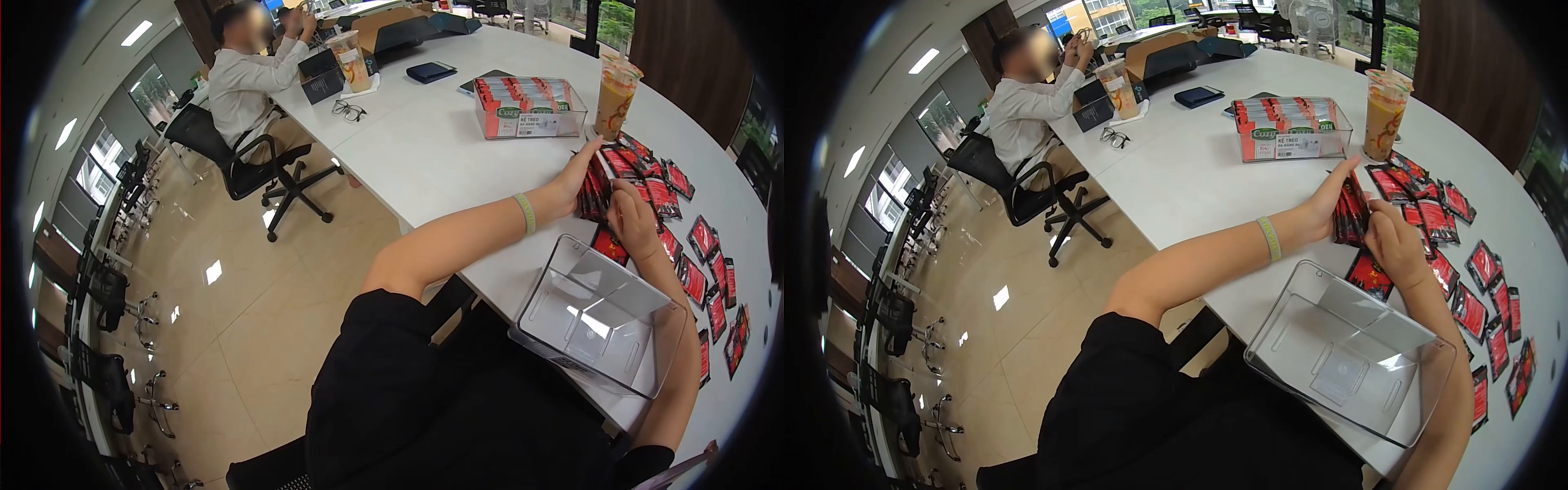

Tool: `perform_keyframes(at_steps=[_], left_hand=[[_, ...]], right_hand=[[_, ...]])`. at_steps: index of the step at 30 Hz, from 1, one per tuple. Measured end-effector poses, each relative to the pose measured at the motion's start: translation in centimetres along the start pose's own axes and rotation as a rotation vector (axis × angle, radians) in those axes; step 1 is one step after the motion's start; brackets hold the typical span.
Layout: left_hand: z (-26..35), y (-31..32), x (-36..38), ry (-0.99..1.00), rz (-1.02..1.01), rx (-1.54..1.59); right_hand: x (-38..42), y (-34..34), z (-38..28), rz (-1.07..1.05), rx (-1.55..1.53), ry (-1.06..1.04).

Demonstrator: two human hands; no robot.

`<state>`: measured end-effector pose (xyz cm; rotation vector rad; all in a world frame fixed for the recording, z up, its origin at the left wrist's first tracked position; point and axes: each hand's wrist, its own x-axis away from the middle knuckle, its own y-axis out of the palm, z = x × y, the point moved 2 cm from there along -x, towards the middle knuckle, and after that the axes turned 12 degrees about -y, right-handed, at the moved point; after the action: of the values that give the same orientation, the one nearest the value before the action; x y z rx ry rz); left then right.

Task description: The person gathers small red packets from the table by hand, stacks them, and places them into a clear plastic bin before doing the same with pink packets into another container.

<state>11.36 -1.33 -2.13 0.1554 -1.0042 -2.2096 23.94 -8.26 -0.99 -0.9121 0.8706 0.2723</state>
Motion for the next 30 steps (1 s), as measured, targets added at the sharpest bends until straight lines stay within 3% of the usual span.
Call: perform_keyframes(at_steps=[2, 4, 5, 7, 11, 13, 16, 18, 21, 28, 30], left_hand=[[0.0, -0.5, -0.6, 0.004, 0.085, 0.025], [0.4, -0.4, -0.4, 0.397, 0.228, -0.145], [0.6, -0.6, -0.5, 0.394, 0.227, -0.142], [1.8, -1.0, -0.5, 0.627, 0.239, -0.365], [1.8, -1.2, 0.1, 0.665, 0.141, -0.618], [1.3, -1.0, 0.0, 0.701, 0.071, -0.731], [0.9, -0.4, 0.1, 0.753, 0.017, -0.984], [0.6, 0.0, 0.6, 0.947, -0.008, -1.164], [0.7, -0.1, 0.4, 0.862, 0.005, -1.128], [1.0, -1.0, 0.4, 0.613, 0.106, -0.973], [0.9, -1.4, 0.2, 0.627, 0.155, -0.947]], right_hand=[[0.0, 0.2, 0.1, -0.037, -0.036, -0.005], [0.0, 0.3, 0.0, -0.065, -0.002, -0.054], [-0.2, 0.0, -0.1, -0.069, -0.002, -0.053], [-0.8, -0.6, -0.3, -0.174, -0.076, 0.012], [-0.1, 0.5, 0.3, -0.166, -0.037, 0.074], [0.7, 0.8, 1.0, -0.281, 0.002, 0.155], [0.4, 0.8, 0.8, -0.225, -0.077, 0.198], [0.3, 0.1, 1.0, -0.383, -0.095, 0.266], [1.4, 0.3, 2.0, -0.248, -0.189, 0.358], [2.4, 0.9, 3.4, -0.233, -0.136, 0.552], [2.6, 1.5, 4.0, -0.314, -0.093, 0.647]])
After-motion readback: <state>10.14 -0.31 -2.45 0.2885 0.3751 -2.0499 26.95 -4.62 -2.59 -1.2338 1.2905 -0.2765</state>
